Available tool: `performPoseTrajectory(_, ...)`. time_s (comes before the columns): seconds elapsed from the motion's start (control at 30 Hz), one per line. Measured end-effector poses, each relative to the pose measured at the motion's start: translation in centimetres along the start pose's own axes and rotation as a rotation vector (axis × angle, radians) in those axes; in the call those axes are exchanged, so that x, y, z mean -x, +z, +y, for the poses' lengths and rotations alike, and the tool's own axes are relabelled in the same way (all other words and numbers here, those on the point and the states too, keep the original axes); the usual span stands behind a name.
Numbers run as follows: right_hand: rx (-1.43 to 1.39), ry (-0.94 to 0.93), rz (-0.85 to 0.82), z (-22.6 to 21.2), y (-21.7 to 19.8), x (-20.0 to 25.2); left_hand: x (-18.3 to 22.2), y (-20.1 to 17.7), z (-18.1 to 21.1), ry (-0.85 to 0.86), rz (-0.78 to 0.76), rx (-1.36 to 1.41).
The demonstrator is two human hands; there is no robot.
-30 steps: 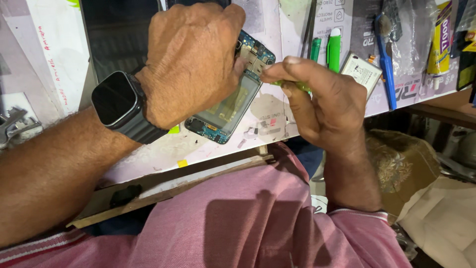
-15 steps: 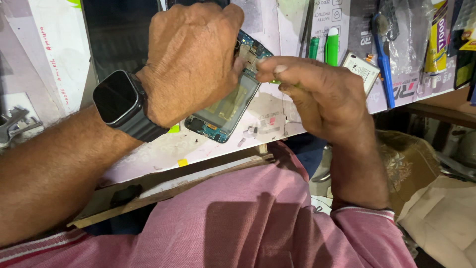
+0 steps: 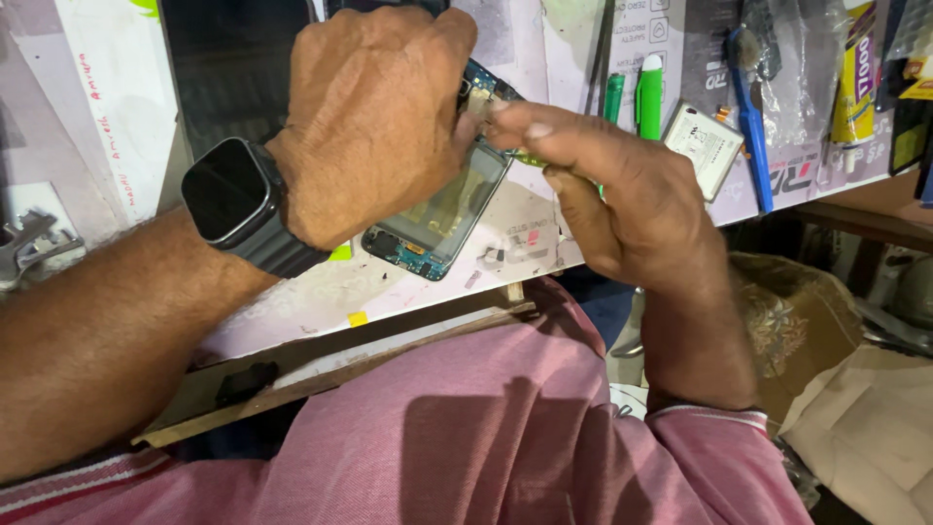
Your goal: The person manipulates the internal circuits and components of a mobile phone by hand and with a screwdriver, eventually applying adhesive from a tube to a small part.
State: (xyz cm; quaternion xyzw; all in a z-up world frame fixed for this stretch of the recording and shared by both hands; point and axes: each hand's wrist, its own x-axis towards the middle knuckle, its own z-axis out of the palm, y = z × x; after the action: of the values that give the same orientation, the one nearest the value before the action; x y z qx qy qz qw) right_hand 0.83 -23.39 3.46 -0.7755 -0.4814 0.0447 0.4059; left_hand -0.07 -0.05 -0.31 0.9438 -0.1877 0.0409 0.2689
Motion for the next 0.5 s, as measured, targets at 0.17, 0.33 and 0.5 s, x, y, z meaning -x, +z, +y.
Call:
performPoseTrajectory(0.17, 0.016, 0.076, 0.013, -0.29, 0.01, 0.20, -0.09, 0.07, -0.05, 0.009, 0.002, -0.032)
performPoseTrajectory(0.33, 0.025, -0.008, 0.051, 0.37, 0.30, 0.28, -0.03, 0.06, -0.07, 0.003, -0.022, -0.032)
performPoseTrajectory(0.5, -0.014, -0.006, 0.074, 0.56, 0.51, 0.77, -0.07, 0.03, -0.05, 0.002, -0.009, -0.036)
